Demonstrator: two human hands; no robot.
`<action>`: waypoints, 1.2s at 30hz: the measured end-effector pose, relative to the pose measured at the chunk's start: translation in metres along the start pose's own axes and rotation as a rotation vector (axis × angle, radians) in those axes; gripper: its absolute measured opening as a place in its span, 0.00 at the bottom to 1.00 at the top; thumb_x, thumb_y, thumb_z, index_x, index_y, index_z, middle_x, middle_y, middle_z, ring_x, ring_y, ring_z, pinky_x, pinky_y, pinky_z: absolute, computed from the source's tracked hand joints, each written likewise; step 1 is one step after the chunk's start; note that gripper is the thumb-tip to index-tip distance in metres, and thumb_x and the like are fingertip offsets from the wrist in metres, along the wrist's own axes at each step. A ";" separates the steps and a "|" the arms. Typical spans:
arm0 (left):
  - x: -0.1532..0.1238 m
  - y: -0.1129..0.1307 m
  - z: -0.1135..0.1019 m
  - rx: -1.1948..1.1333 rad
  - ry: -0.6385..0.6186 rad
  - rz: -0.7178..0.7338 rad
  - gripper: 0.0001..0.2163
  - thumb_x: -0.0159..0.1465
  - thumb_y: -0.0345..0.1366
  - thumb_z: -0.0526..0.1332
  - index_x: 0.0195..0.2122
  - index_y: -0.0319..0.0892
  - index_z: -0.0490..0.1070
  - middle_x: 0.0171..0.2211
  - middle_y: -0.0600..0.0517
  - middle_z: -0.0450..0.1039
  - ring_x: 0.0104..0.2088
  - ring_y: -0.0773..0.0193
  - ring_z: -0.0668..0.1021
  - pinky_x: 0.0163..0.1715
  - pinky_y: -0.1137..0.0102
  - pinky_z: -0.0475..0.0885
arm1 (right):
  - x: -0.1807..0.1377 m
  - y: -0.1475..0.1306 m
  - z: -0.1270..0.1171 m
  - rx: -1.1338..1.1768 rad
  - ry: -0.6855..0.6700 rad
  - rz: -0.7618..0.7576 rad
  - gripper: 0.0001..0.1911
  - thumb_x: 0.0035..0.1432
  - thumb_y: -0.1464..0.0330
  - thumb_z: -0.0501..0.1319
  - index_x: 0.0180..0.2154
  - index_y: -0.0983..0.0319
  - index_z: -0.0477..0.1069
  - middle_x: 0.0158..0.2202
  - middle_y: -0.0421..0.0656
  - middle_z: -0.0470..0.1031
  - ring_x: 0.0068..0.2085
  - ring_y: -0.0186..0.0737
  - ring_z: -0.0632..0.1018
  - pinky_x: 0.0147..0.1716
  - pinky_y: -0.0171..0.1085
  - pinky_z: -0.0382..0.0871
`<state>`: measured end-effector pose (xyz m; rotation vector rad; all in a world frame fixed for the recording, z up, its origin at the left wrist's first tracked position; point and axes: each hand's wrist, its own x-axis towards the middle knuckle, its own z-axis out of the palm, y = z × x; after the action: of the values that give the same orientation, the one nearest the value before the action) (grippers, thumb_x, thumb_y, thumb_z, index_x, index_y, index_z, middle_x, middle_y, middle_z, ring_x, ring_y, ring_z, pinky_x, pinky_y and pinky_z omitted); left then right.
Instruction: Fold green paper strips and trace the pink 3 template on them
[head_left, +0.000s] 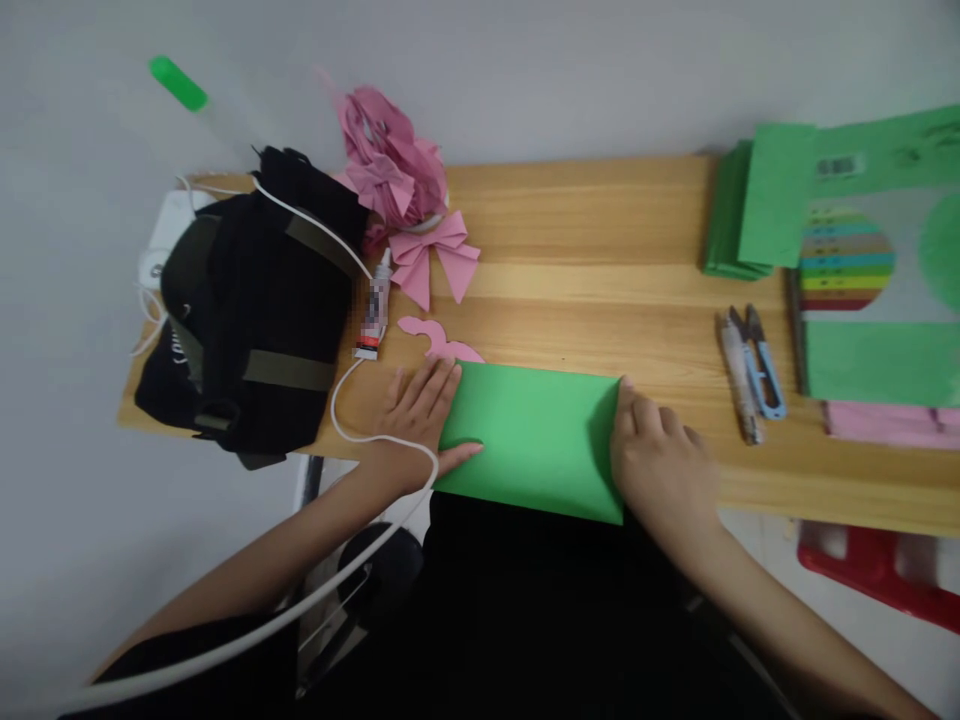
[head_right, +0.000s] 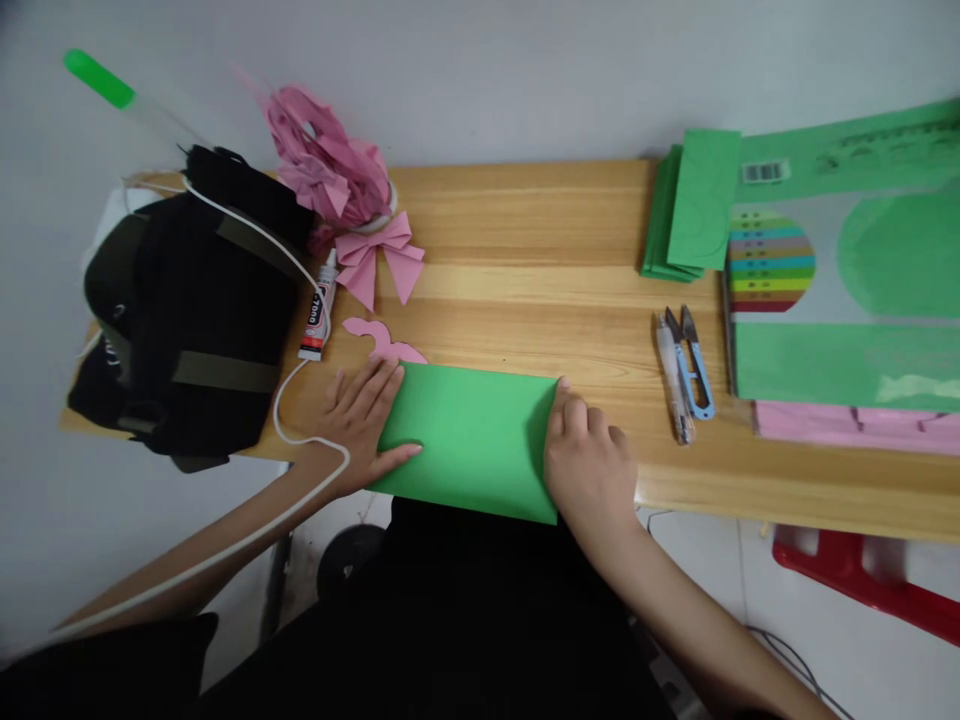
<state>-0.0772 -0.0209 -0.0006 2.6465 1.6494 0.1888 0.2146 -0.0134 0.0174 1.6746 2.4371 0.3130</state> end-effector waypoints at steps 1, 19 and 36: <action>0.000 0.000 0.000 0.004 0.005 -0.004 0.42 0.68 0.59 0.48 0.73 0.33 0.39 0.67 0.35 0.60 0.67 0.43 0.64 0.68 0.51 0.46 | 0.000 0.000 0.000 -0.001 0.001 0.001 0.23 0.64 0.78 0.47 0.58 0.75 0.66 0.33 0.52 0.77 0.31 0.41 0.74 0.25 0.38 0.61; -0.006 -0.006 0.008 -0.052 -0.013 -0.023 0.42 0.68 0.59 0.50 0.73 0.34 0.41 0.68 0.33 0.56 0.69 0.42 0.60 0.67 0.51 0.50 | 0.056 0.014 -0.034 0.411 -0.207 0.161 0.17 0.62 0.64 0.59 0.49 0.69 0.73 0.48 0.57 0.75 0.50 0.55 0.75 0.45 0.45 0.67; -0.003 -0.006 -0.002 0.011 0.098 -0.079 0.30 0.71 0.53 0.49 0.67 0.39 0.57 0.64 0.36 0.65 0.64 0.45 0.68 0.60 0.52 0.65 | 0.057 0.070 -0.050 0.884 -0.347 -0.170 0.03 0.56 0.70 0.61 0.32 0.62 0.74 0.28 0.38 0.75 0.30 0.33 0.74 0.32 0.33 0.65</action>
<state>-0.0843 -0.0213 0.0002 2.6130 1.7849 0.3132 0.2445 0.0601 0.0827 1.5380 2.5448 -1.1277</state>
